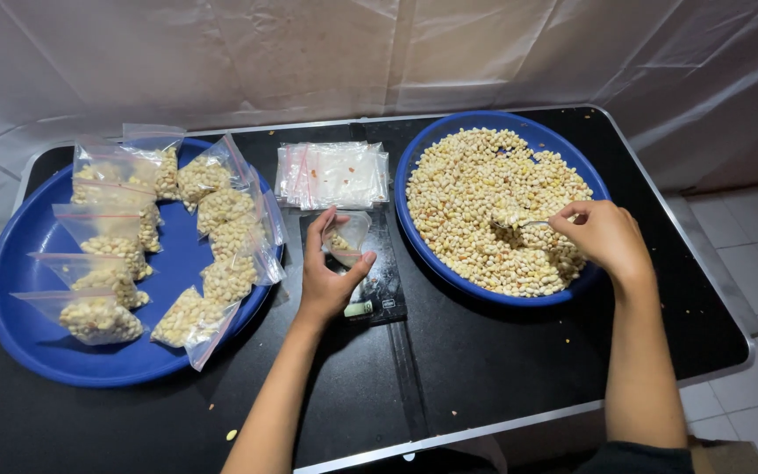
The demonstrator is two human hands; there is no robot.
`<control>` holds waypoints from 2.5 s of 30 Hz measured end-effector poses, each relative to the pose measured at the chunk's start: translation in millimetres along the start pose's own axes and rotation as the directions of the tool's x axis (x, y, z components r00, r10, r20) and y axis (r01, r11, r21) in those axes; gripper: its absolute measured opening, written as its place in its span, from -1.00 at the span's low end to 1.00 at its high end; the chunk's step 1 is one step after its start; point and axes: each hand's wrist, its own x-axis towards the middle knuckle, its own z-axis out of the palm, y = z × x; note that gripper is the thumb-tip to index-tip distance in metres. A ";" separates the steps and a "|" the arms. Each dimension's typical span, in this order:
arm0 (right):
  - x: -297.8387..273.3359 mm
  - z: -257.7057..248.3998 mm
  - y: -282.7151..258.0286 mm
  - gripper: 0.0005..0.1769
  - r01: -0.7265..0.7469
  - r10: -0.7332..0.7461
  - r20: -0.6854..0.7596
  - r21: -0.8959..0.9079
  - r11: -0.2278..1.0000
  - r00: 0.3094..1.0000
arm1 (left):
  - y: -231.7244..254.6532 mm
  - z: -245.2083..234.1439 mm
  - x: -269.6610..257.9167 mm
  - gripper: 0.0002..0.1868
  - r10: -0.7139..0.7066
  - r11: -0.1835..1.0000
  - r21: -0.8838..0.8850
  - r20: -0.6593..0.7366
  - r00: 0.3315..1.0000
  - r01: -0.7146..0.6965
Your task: Scooping grains from a bowl into small plastic bags, weighing them on a scale, and sealing the bags.
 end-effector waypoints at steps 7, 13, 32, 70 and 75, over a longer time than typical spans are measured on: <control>-23.3 -18.7 -30.6 -0.70 -0.005 0.004 0.020 0.065 0.998 1.000 | 14.5 -1.6 0.1 -0.20 -0.015 1.000 0.019 0.064 0.998 0.014; -28.4 -25.3 -43.8 -0.71 0.057 -0.058 0.011 0.119 0.991 0.998 | 15.4 -0.4 0.0 -0.17 0.002 0.999 0.045 0.077 0.997 -0.005; -56.1 -39.1 -193.5 -0.76 0.477 -0.484 0.184 0.083 0.875 0.855 | -2.4 4.8 1.3 0.02 0.024 0.996 0.087 0.043 0.999 -0.028; -35.2 -24.3 -76.8 -0.67 0.345 -0.313 0.221 -0.126 0.930 0.924 | 12.7 -8.4 1.4 -0.03 0.090 0.986 0.125 0.173 0.981 -0.112; -29.0 -15.4 -99.3 -0.70 0.390 -0.330 0.379 -0.092 0.916 0.865 | 10.6 -7.9 1.1 -0.07 0.099 0.982 0.143 0.175 0.980 -0.125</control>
